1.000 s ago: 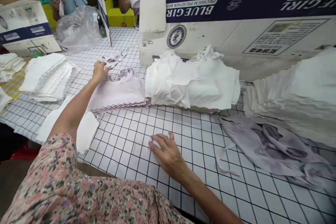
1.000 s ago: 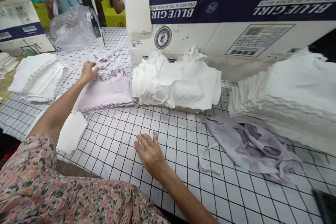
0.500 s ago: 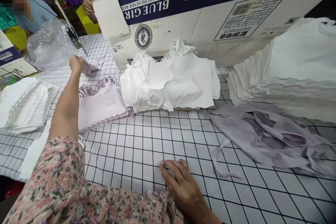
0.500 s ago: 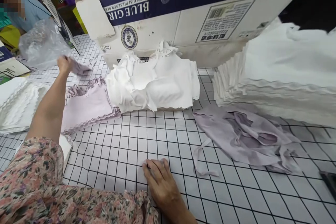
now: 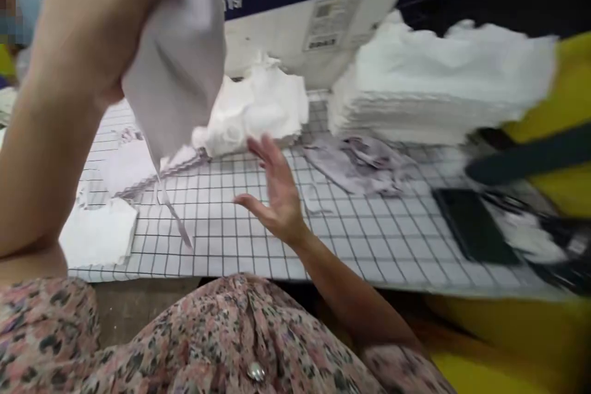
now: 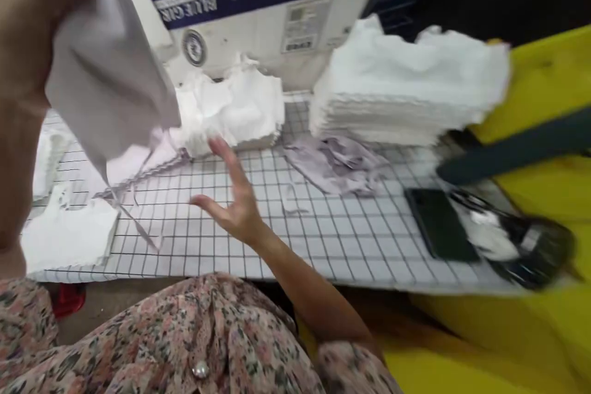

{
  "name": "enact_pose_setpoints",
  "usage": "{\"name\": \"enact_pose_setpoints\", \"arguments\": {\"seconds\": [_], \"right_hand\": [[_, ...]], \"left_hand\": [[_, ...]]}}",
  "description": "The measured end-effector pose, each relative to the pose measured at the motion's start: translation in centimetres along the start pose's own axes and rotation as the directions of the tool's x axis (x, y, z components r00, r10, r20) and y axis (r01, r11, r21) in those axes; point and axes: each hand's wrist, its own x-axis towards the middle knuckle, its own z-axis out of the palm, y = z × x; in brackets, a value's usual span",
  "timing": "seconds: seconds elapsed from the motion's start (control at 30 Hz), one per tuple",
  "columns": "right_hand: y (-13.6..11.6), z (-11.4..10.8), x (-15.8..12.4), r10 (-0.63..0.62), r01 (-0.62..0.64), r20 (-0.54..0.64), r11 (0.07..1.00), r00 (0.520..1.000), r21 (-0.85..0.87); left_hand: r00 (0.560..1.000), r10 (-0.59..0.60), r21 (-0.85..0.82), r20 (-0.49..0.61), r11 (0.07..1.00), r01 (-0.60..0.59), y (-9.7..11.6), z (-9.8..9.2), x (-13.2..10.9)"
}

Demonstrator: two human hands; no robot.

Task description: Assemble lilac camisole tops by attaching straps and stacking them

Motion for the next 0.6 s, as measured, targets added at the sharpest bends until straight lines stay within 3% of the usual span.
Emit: {"name": "enact_pose_setpoints", "arguments": {"seconds": [0.03, 0.07, 0.1, 0.17, 0.23, 0.33, 0.4, 0.47, 0.6], "right_hand": [[-0.5, 0.0, 1.0, 0.056, -0.058, 0.028, 0.996, 0.998, 0.069], [-0.8, -0.1, 1.6, 0.117, -0.127, 0.083, 0.983, 0.990, 0.129], [-0.8, -0.6, 1.8, 0.170, -0.200, 0.162, 0.961, 0.972, 0.192], [-0.4, -2.4, 1.4, 0.276, -0.354, 0.295, 0.899, 0.915, 0.256], [0.5, -5.0, 0.2, 0.386, -0.469, 0.319, 0.847, 0.865, 0.248], [2.7, -9.4, -1.8, 0.492, -0.512, 0.212, 0.857, 0.844, 0.051], [4.4, -11.5, -3.4, 0.486, -0.453, 0.119, 0.863, 0.866, -0.224], [5.8, -12.6, -5.5, 0.453, -0.390, 0.034, 0.801, 0.891, -0.454], [6.5, -12.2, -9.9, 0.426, -0.303, 0.080, 0.751, 0.901, -0.586]], "left_hand": [[0.976, -0.027, 0.007, 0.218, 1.000, 0.026, 1.3, 1.3, -2.1], [0.942, -0.069, -0.045, 0.328, 0.995, 0.088, 2.0, 2.3, -4.1], [0.928, -0.102, -0.103, 0.359, 0.984, 0.148, 2.2, 3.0, -6.0], [0.937, -0.184, -0.207, 0.298, 0.945, 0.252, 1.0, 4.0, -9.0], [0.935, -0.297, -0.251, 0.195, 0.906, 0.340, -1.9, 4.8, -11.5], [0.849, -0.508, -0.197, 0.143, 0.826, 0.528, -7.9, 5.8, -15.1], [0.770, -0.616, 0.097, 0.163, 0.787, 0.609, -11.5, 6.2, -17.8], [0.804, -0.586, 0.284, 0.098, 0.791, 0.542, -13.8, 6.4, -20.8], [0.872, -0.454, 0.253, 0.186, 0.879, 0.404, -14.1, 7.1, -26.4]]}}
